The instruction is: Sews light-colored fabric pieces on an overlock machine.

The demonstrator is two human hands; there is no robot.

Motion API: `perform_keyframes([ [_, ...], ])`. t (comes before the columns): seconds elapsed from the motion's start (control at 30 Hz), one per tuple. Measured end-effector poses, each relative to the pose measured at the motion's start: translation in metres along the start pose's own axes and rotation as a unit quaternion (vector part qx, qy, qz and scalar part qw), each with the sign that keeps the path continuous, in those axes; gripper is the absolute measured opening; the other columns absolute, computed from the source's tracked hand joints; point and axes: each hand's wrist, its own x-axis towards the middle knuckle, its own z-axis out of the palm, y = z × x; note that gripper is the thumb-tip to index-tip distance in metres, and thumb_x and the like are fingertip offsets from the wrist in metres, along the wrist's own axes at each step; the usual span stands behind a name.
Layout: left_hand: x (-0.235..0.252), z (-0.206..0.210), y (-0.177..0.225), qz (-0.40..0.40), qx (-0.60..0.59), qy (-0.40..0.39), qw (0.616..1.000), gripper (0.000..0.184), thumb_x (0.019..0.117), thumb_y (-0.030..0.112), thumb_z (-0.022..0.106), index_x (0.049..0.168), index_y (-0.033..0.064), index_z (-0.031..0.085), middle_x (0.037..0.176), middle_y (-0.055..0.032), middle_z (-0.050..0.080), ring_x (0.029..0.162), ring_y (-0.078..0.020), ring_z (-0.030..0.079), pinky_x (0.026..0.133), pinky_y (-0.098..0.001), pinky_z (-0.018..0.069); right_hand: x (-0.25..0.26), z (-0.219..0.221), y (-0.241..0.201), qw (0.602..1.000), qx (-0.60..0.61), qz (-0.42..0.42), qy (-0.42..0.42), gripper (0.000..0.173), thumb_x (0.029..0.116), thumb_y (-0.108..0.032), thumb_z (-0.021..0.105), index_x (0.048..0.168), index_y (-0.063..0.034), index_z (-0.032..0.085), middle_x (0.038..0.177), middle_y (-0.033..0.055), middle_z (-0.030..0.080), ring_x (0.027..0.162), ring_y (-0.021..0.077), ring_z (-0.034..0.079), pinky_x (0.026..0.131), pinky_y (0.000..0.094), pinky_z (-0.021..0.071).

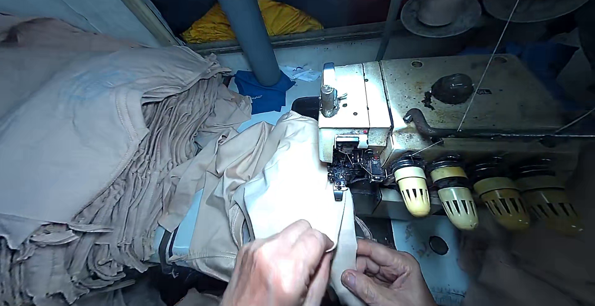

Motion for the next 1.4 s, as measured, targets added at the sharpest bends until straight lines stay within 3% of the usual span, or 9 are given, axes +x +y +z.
perform_keyframes([
  [0.17,0.001,0.013,0.010,0.027,0.069,0.006,0.997,0.017,0.0956,0.017,0.065,0.084,0.0087,0.074,0.073,-0.0067,0.066,0.059,-0.0185,0.063,0.047,-0.0326,0.0446,0.000,0.008,0.004,1.000,0.018,-0.010,0.020,0.039,0.0833,0.012,0.068,0.122,0.0106,0.065,0.082,-0.0041,0.074,0.067,-0.0029,0.063,0.062,0.0167,0.0541],
  [0.4,0.011,0.041,-0.022,-0.004,-0.055,0.118,0.991,0.019,0.0954,0.030,0.064,0.088,0.0175,0.076,0.071,0.0076,0.066,0.061,-0.0003,0.059,0.053,-0.0204,0.0467,0.012,0.014,0.001,0.996,-0.007,-0.024,0.083,0.012,0.0860,0.009,0.066,0.093,0.0013,0.073,0.076,-0.0042,0.073,0.065,-0.0031,0.065,0.061,0.0159,0.0556],
  [0.47,0.010,0.039,-0.029,-0.021,-0.084,0.128,0.988,0.017,0.0937,0.031,0.066,0.087,0.0196,0.077,0.074,0.0111,0.068,0.065,0.0043,0.059,0.055,-0.0162,0.0479,0.014,0.013,0.003,0.995,-0.022,-0.049,0.079,0.009,0.0873,0.006,0.067,0.091,0.0005,0.073,0.079,-0.0033,0.072,0.067,-0.0028,0.065,0.062,0.0153,0.0555],
  [0.63,0.020,0.024,-0.050,-0.016,-0.095,0.135,0.986,0.011,0.0875,0.027,0.069,0.080,0.0215,0.075,0.072,0.0153,0.063,0.063,0.0078,0.056,0.054,-0.0115,0.0454,0.006,0.009,0.001,0.997,0.005,-0.023,0.068,0.016,0.0838,0.007,0.069,0.097,-0.0027,0.068,0.081,-0.0031,0.072,0.069,0.0000,0.067,0.063,0.0178,0.0569],
  [0.8,0.028,0.013,-0.057,0.014,-0.078,0.125,0.989,0.010,0.0867,0.026,0.069,0.081,0.0220,0.076,0.076,0.0151,0.065,0.069,0.0062,0.060,0.059,-0.0131,0.0503,0.000,0.009,0.002,0.997,0.033,-0.002,0.067,0.020,0.0856,0.008,0.067,0.101,-0.0045,0.066,0.083,-0.0042,0.073,0.071,0.0010,0.068,0.065,0.0195,0.0575],
  [1.0,0.003,0.024,-0.015,0.096,-0.035,0.079,0.992,0.018,0.0956,0.023,0.064,0.085,0.0124,0.074,0.070,-0.0001,0.066,0.064,-0.0111,0.060,0.059,-0.0276,0.0451,-0.005,0.010,0.001,0.996,0.075,0.000,0.044,0.040,0.0856,0.015,0.062,0.125,0.0081,0.064,0.095,-0.0007,0.079,0.081,0.0043,0.073,0.076,0.0249,0.0619],
  [1.07,0.001,0.030,-0.011,0.096,0.009,0.075,0.992,0.018,0.0955,0.023,0.063,0.085,0.0129,0.074,0.070,-0.0007,0.066,0.066,-0.0139,0.060,0.063,-0.0307,0.0448,-0.004,0.010,0.003,0.996,0.073,-0.008,0.043,0.035,0.0861,0.014,0.062,0.120,0.0064,0.068,0.095,-0.0011,0.079,0.081,0.0028,0.073,0.077,0.0238,0.0616],
  [1.2,0.009,0.047,-0.017,0.076,0.022,0.130,0.988,0.018,0.0932,0.026,0.063,0.083,0.0153,0.074,0.068,0.0039,0.065,0.062,-0.0084,0.058,0.063,-0.0284,0.0437,0.006,0.012,0.014,0.996,0.020,-0.052,0.074,0.013,0.0887,0.007,0.065,0.091,-0.0023,0.074,0.074,-0.0065,0.070,0.066,-0.0041,0.062,0.063,0.0157,0.0538],
  [1.4,0.016,0.047,-0.035,0.061,-0.107,0.125,0.985,0.010,0.0893,0.024,0.067,0.084,0.0194,0.074,0.079,0.0100,0.066,0.078,-0.0007,0.060,0.075,-0.0245,0.0460,0.012,0.015,0.012,0.993,0.067,-0.046,0.090,0.008,0.0868,0.003,0.071,0.092,-0.0022,0.074,0.077,-0.0017,0.072,0.069,0.0008,0.067,0.064,0.0184,0.0571],
])
